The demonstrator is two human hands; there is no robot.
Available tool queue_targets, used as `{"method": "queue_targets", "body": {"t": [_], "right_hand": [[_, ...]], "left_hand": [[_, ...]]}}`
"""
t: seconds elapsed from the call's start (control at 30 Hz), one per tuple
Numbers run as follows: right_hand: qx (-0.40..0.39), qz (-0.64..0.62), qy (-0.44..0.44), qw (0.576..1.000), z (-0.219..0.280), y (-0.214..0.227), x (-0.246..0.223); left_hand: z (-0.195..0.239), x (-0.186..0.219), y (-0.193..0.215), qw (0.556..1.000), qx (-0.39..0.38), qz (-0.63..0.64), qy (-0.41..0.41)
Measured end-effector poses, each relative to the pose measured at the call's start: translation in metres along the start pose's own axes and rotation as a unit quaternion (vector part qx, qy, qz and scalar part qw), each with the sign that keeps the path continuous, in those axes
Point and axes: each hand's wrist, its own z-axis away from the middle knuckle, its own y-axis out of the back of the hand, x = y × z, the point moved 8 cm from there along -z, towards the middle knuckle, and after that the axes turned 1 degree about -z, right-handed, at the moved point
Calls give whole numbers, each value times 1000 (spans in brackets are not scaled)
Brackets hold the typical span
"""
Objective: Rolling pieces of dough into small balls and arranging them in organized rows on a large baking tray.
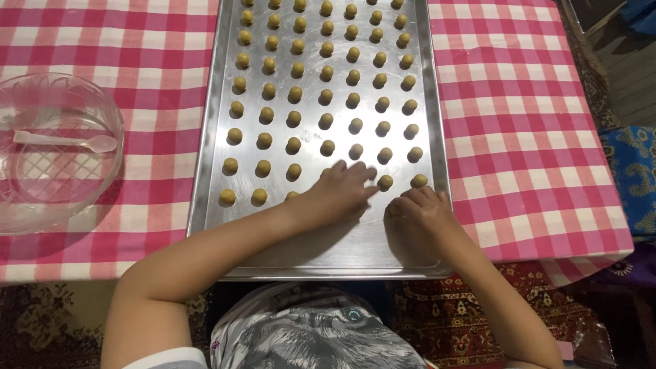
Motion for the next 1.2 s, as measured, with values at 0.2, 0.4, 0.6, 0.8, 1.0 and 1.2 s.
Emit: {"method": "queue_targets", "body": {"t": [0.2,0.4,0.6,0.8,1.0,1.2], "right_hand": [[26,-7,2,1000,-7,-9,3],[69,-11,14,997,-8,5,7],[165,-23,-130,977,12,62,65],[34,-163,-280,945,13,48,64],[44,-177,-292,939,5,60,48],[8,-218,-295,930,16,46,46]], "left_hand": [[14,20,-18,996,-67,-31,-53],[14,20,-13,995,-81,-35,-51],[15,27,20,993,-114,7,-34],[17,24,18,994,-107,9,-31],[17,31,40,997,-56,13,-59],[-12,1,58,990,-60,123,-21]]}}
